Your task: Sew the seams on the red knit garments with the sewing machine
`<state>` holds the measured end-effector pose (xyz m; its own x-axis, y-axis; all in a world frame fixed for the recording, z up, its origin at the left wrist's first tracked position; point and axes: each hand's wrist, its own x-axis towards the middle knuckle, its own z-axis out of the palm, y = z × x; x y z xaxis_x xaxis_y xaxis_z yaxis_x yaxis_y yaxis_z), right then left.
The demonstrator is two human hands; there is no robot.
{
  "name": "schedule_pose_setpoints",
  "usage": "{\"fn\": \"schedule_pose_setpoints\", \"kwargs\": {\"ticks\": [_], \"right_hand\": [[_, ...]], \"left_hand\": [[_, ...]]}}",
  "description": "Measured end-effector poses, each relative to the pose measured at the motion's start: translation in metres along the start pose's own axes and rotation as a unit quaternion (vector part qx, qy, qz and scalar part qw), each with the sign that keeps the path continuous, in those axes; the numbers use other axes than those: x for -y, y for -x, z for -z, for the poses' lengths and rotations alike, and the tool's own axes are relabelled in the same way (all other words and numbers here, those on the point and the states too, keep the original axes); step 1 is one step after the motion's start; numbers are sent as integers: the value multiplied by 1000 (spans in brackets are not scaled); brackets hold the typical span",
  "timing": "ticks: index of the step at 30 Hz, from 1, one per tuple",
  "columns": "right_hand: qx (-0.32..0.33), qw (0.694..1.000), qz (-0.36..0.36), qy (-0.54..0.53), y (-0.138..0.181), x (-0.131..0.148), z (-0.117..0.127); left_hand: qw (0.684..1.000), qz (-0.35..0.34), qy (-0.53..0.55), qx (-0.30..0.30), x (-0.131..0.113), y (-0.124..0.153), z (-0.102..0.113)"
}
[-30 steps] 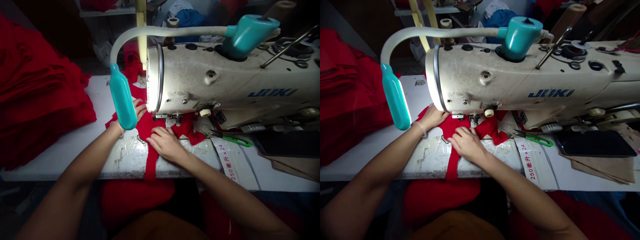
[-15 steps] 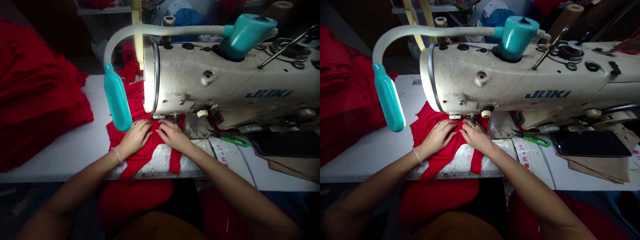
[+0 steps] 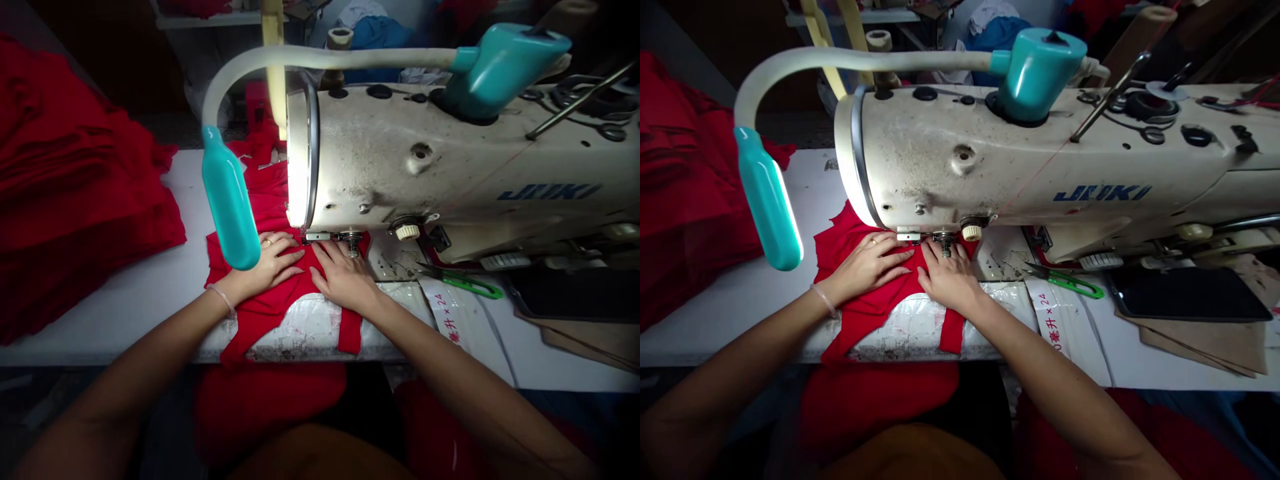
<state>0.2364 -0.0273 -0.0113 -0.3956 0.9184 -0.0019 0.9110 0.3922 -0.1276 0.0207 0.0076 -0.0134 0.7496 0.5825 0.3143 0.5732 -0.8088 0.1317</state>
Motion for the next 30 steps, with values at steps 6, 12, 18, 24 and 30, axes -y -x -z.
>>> {"fn": "schedule_pose_setpoints", "kwargs": {"ticks": [6, 12, 18, 24, 30], "right_hand": [[-26, 1000, 9, 12, 0, 1, -3], [-53, 998, 8, 9, 0, -1, -8], [-164, 969, 186, -7, 21, -3, -13], [-183, 933, 297, -87, 70, 2, 5], [-463, 868, -75, 163, 147, -136, 44]], "left_hand": [[999, 3, 19, -40, -8, -1, -4], [998, -18, 5, -67, -4, -1, -7], [996, 0, 43, -75, -8, -4, -3], [990, 60, 113, -61, -23, -2, 0], [998, 66, -1, 1, -37, 6, 2]]}}
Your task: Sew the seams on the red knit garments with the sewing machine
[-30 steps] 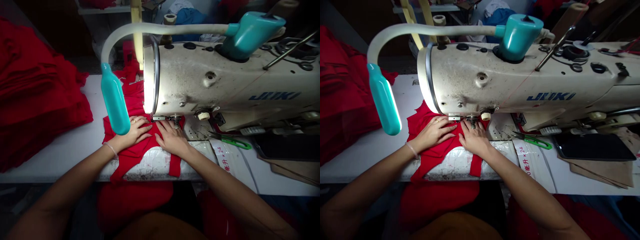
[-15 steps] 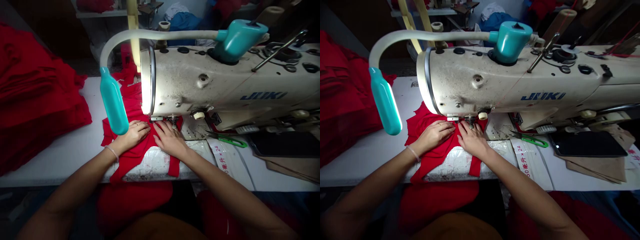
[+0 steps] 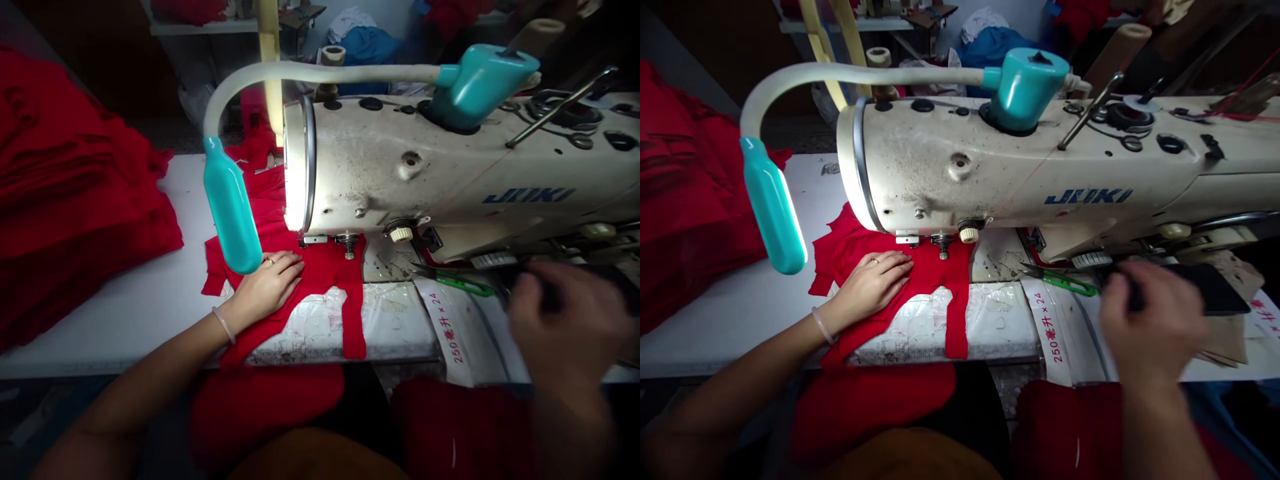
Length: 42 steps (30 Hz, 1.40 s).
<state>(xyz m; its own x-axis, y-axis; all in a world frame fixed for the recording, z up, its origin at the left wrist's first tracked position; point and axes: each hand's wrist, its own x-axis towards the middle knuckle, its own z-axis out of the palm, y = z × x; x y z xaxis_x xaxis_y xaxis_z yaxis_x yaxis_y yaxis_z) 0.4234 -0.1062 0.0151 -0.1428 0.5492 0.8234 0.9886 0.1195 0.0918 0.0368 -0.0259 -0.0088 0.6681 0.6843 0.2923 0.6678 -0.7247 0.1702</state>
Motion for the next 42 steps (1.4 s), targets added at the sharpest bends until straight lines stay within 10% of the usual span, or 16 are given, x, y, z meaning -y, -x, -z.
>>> {"fn": "schedule_pose_setpoints", "kwargs": {"ticks": [4, 14, 21, 28, 32, 35, 42], "right_hand": [[197, 972, -91, 90, 8, -60, -4], [226, 960, -46, 159, 15, -49, -13], [291, 944, 139, 71, 17, 12, -5], [384, 908, 105, 132, -4, 26, -19], [249, 955, 134, 91, -5, 44, -2], [200, 975, 96, 17, -3, 74, 7], [312, 928, 85, -184, -26, 170, -19]], "left_hand": [[1000, 18, -9, 12, 6, -5, -3], [980, 134, 120, -85, 51, -7, 24], [950, 299, -72, -64, 61, 41, 59], [975, 192, 78, -81, 53, 8, 33], [980, 172, 93, -24, 51, 10, 22], [988, 141, 61, 0, 38, 24, 24], [992, 125, 10, -9, 16, 43, 32]]}}
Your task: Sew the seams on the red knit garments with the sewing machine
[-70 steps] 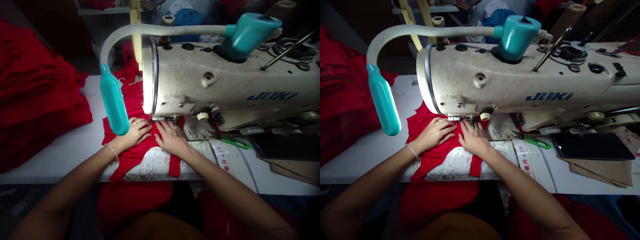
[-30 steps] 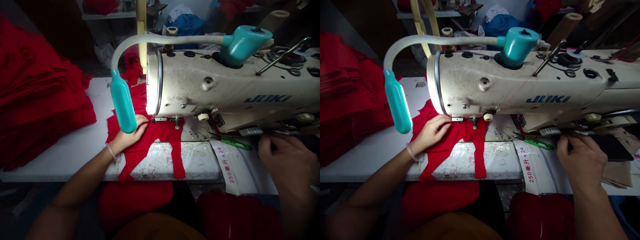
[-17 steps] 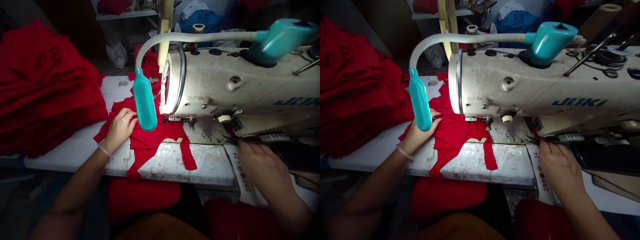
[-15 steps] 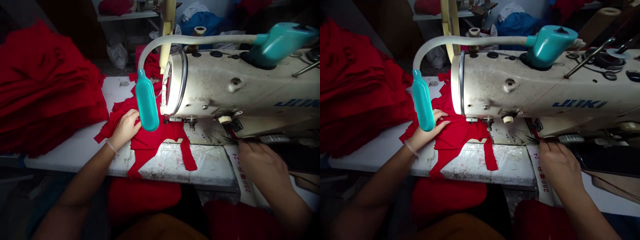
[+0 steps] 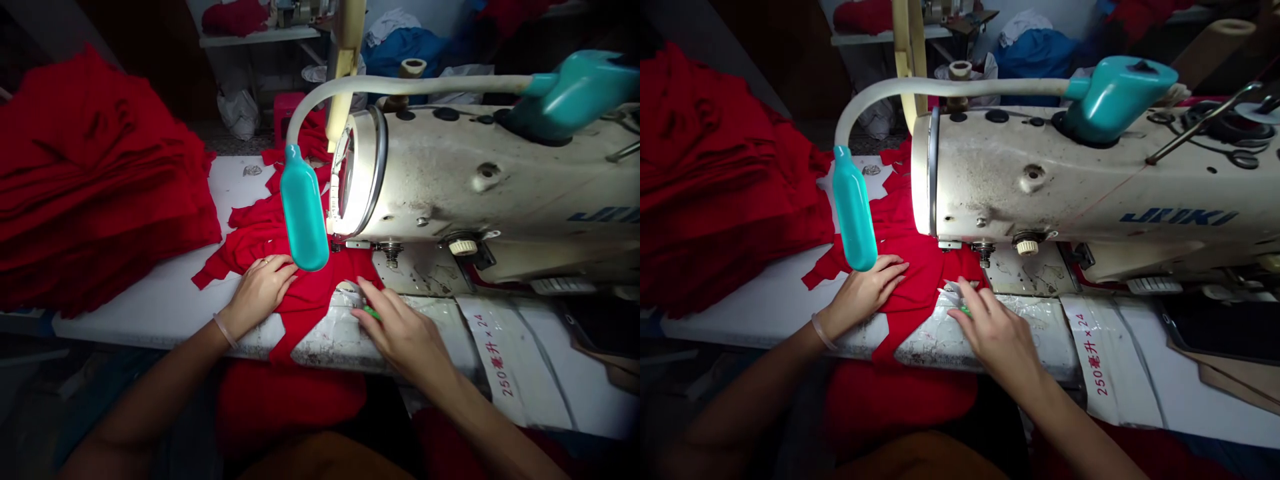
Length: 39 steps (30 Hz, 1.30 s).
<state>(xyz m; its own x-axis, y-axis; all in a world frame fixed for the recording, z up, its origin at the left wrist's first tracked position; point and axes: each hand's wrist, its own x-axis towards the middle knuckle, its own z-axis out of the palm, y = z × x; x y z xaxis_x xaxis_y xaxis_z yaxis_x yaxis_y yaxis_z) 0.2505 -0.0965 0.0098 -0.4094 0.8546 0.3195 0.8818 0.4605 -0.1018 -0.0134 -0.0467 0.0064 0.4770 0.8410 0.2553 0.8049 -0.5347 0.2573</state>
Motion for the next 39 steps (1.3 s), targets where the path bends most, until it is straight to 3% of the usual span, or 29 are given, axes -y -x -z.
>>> {"fn": "schedule_pose_setpoints", "kwargs": {"ticks": [3, 5, 7, 10, 16, 21, 23, 26, 29, 34, 39], "right_hand": [[76, 996, 53, 12, -31, 23, -14], [141, 986, 83, 27, -45, 33, -20], [189, 976, 106, 36, -52, 38, -22], [204, 971, 120, 40, -48, 40, -24], [130, 981, 135, 44, -31, 37, -28], [90, 983, 156, 36, -63, 49, -27], [122, 976, 178, 36, -77, 55, -30], [155, 964, 214, 37, -82, 58, -37], [107, 974, 201, 15, -74, 57, -40], [-56, 998, 32, 3, -74, 61, -35], [-88, 995, 33, 33, -88, 74, -33]], "left_hand": [[993, 44, 80, -76, 11, 0, 7], [987, 92, 79, -108, 21, 0, 12], [988, 124, 43, -78, 29, 3, 15], [988, 149, -4, -23, 34, 8, 18], [961, 260, 52, 76, 33, 13, 30], [918, 286, 256, 101, 42, 17, 33], [899, 268, 340, 71, 46, 16, 33], [896, 250, 364, -47, 49, 13, 37], [898, 238, 350, -121, 46, 9, 44], [910, 208, 332, -134, 34, 6, 51], [941, 156, 265, -141, 17, 14, 56]]}}
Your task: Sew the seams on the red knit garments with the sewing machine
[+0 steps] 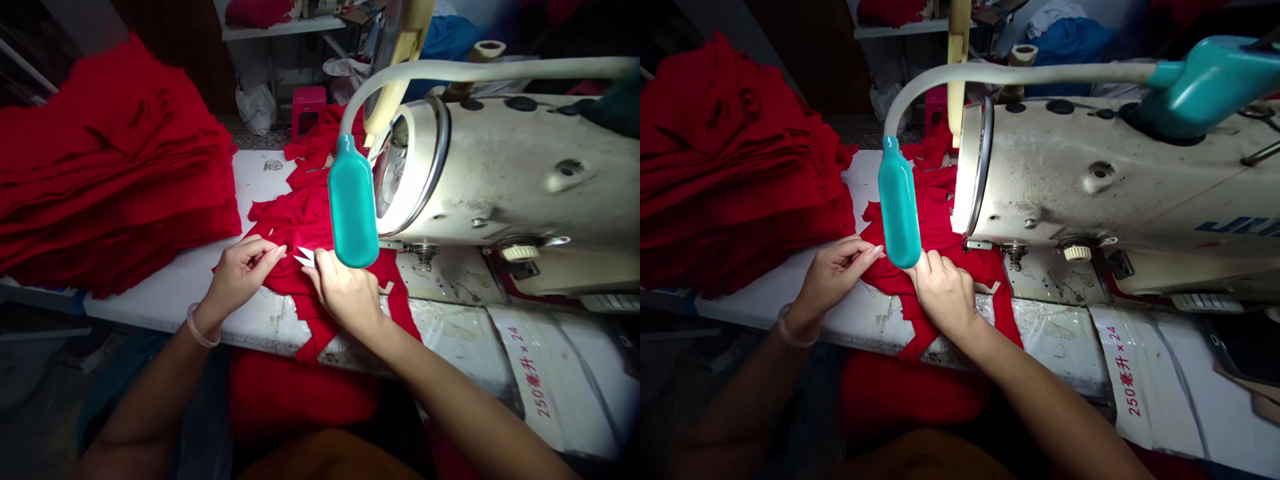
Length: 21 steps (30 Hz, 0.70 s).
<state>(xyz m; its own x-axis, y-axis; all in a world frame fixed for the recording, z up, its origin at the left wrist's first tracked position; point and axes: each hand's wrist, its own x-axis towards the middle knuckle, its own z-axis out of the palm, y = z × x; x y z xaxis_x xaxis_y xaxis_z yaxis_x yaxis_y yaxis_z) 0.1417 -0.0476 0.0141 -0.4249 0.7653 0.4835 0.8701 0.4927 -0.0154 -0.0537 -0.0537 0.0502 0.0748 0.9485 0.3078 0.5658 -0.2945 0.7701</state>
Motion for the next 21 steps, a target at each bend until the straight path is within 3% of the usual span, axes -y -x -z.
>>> {"fn": "schedule_pose_setpoints", "kwargs": {"ticks": [7, 13, 16, 18, 21], "right_hand": [[12, 1000, -8, 18, -2, 3, -3], [-1, 1000, 2, 11, 11, -9, 10], [-8, 1000, -15, 17, 49, -54, 28], [7, 992, -80, 102, 83, -101, 43], [85, 945, -182, 256, 127, -166, 63]], "left_hand": [[997, -67, -30, 27, -12, 12, -6], [999, -32, -26, 18, -17, 16, 2], [998, 31, -47, -16, -3, 26, 27], [991, 54, -122, -34, 12, 34, 44], [961, 20, -267, -69, 21, 46, 49]]}}
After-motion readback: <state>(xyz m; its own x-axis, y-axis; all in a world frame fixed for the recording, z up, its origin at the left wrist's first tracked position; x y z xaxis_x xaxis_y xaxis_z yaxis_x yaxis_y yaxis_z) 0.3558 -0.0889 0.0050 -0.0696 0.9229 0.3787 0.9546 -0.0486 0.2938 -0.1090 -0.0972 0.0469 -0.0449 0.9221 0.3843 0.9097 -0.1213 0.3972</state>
